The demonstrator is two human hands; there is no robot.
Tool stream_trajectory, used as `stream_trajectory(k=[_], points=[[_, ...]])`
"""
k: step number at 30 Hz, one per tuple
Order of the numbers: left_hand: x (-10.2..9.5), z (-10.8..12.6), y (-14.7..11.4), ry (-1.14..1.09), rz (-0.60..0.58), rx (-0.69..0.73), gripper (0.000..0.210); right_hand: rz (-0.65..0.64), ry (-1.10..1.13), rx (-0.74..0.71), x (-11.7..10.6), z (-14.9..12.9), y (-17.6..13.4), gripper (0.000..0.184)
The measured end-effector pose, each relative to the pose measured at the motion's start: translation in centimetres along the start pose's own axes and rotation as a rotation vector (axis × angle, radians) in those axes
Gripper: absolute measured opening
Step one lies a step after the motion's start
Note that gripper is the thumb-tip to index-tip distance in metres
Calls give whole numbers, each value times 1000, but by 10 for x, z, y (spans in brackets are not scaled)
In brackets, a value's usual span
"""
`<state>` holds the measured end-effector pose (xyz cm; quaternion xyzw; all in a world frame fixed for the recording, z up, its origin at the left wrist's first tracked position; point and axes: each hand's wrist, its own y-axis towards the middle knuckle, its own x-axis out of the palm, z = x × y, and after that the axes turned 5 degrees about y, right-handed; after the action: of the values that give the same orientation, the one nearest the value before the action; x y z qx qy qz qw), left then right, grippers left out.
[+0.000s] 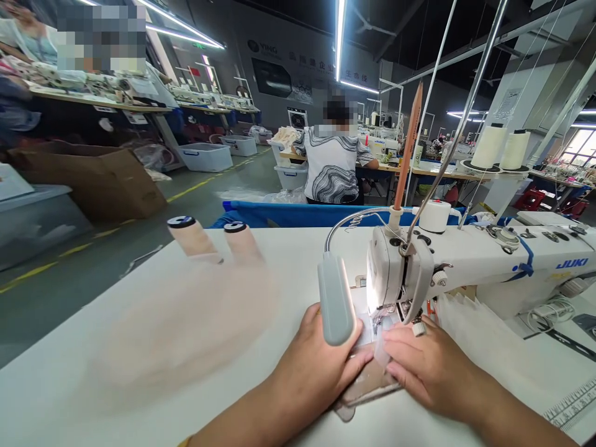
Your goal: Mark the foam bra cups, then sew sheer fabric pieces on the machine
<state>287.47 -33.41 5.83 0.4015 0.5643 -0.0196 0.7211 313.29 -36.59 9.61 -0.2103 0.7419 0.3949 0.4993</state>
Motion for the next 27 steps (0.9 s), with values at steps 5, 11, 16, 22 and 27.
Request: stream_trajectory(k=[5,11,16,22,27], points=[[-18,18,-9,-165,-42,184,15,45,56,-56,-2,-5,0,21],[-35,26,-9,-287,-164,175,9,-149,40,0,-3,-9,6,18],[-29,25,-11,-263,-128,165,11,-165,9,10,-3,-7,4,15],[-7,25,-18,-286,-33,265,16,-156,-12,5,-3,-7,2,13],[-12,26,-13,-248,-24,268,22,-128,-13,25,-2,-7,4,14]])
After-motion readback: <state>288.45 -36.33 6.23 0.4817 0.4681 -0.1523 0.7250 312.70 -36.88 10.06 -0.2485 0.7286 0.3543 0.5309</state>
